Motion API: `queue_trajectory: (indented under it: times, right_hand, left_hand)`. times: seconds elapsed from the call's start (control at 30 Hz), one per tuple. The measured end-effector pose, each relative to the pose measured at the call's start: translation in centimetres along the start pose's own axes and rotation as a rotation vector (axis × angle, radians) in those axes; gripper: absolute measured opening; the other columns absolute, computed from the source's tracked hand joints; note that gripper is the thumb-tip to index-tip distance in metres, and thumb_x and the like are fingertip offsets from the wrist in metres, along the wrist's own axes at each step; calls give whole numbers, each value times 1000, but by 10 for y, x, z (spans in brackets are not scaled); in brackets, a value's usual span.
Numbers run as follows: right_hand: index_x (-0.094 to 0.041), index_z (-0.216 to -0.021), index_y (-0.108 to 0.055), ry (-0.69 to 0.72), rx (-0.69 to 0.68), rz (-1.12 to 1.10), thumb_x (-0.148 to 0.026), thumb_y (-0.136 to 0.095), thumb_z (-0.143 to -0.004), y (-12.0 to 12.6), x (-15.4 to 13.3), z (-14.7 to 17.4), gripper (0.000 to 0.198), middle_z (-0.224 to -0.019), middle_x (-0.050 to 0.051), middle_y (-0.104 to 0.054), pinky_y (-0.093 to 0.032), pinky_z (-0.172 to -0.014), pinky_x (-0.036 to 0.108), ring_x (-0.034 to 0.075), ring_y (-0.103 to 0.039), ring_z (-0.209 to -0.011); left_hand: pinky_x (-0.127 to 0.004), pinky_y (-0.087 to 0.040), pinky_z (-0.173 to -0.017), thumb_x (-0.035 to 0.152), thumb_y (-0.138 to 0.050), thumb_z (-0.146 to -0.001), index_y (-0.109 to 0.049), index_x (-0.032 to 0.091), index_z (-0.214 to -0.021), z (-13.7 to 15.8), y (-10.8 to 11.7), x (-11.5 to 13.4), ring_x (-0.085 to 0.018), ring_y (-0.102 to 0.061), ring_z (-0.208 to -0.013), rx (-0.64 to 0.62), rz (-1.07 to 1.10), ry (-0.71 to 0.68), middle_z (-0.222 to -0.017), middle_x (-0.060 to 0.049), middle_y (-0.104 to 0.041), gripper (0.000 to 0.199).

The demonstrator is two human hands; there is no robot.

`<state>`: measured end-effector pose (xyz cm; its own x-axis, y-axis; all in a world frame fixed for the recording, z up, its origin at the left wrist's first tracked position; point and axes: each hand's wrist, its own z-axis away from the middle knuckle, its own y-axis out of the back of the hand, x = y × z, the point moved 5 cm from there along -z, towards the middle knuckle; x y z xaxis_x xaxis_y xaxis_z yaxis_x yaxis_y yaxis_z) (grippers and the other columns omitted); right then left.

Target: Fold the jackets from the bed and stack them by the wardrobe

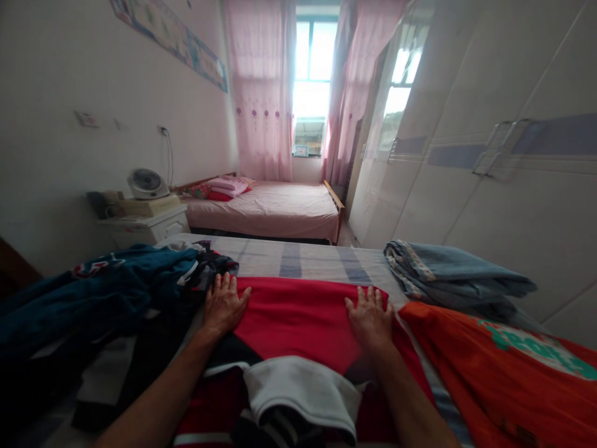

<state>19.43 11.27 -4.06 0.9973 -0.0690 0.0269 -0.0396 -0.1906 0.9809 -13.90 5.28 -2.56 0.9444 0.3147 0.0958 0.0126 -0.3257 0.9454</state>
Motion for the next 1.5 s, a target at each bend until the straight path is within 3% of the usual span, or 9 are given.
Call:
queue_trajectory:
  times: [0.17,0.7,0.93,1.07,1.23,1.37,1.5]
  right_hand:
    - [-17,-139,-37,-38,-62,-26,-47,-27,-90,-2,6,-1,58,-147,10,-31,-20,-107,46,24,-23,-136]
    - [-17,-139,-37,-35,-73,-64,-45,-29,-90,0,7,1,57,-148,9,-31,-19,-108,46,23,-23,-137]
    - [-17,-139,-37,-29,-70,-67,-45,-29,-90,0,8,0,57,-148,10,-31,-20,-108,46,23,-23,-137]
    - [-16,-138,-38,-25,-64,-60,-45,-29,-90,0,6,2,57,-147,10,-32,-20,-107,46,24,-24,-136]
    - [-12,-137,-39,-11,-39,-54,-41,-31,-90,11,0,6,56,-147,15,-31,-17,-106,51,28,-23,-136]
    - [-11,-139,-36,136,-46,-140,-42,-32,-90,42,-29,11,58,-148,14,-28,-16,-107,50,29,-21,-137]
    - [-21,-143,-29,295,-39,-252,-49,-25,-91,66,-78,27,59,-150,6,-25,-19,-108,43,22,-20,-138]
  left_hand:
    - [-45,-26,-105,44,-35,-89,-44,0,-132,-1,-4,-3,-34,-25,-134,-2,-13,32,-143,-21,-36,62]
    - [-44,-27,-104,42,-38,-88,-48,1,-129,0,-3,-2,-34,-27,-134,40,25,36,-140,-20,-40,59]
    - [-46,-21,-107,40,-38,-88,-46,-1,-130,0,-4,-2,-35,-20,-136,12,123,43,-142,-22,-35,60]
    - [-48,-18,-108,35,-39,-87,-42,-3,-132,2,-3,-2,-34,-14,-138,-50,235,49,-145,-23,-29,58]
    - [-40,-24,-108,32,-51,-78,-37,-4,-134,16,1,-19,-31,-18,-138,-184,454,75,-147,-26,-22,68]
    - [-36,-36,-102,38,-55,-74,-42,1,-131,37,16,-51,-31,-34,-131,-292,663,161,-141,-24,-37,69]
    - [-33,-53,-78,54,-49,-77,-53,7,-118,62,34,-68,-28,-61,-105,-483,892,238,-121,-19,-59,62]
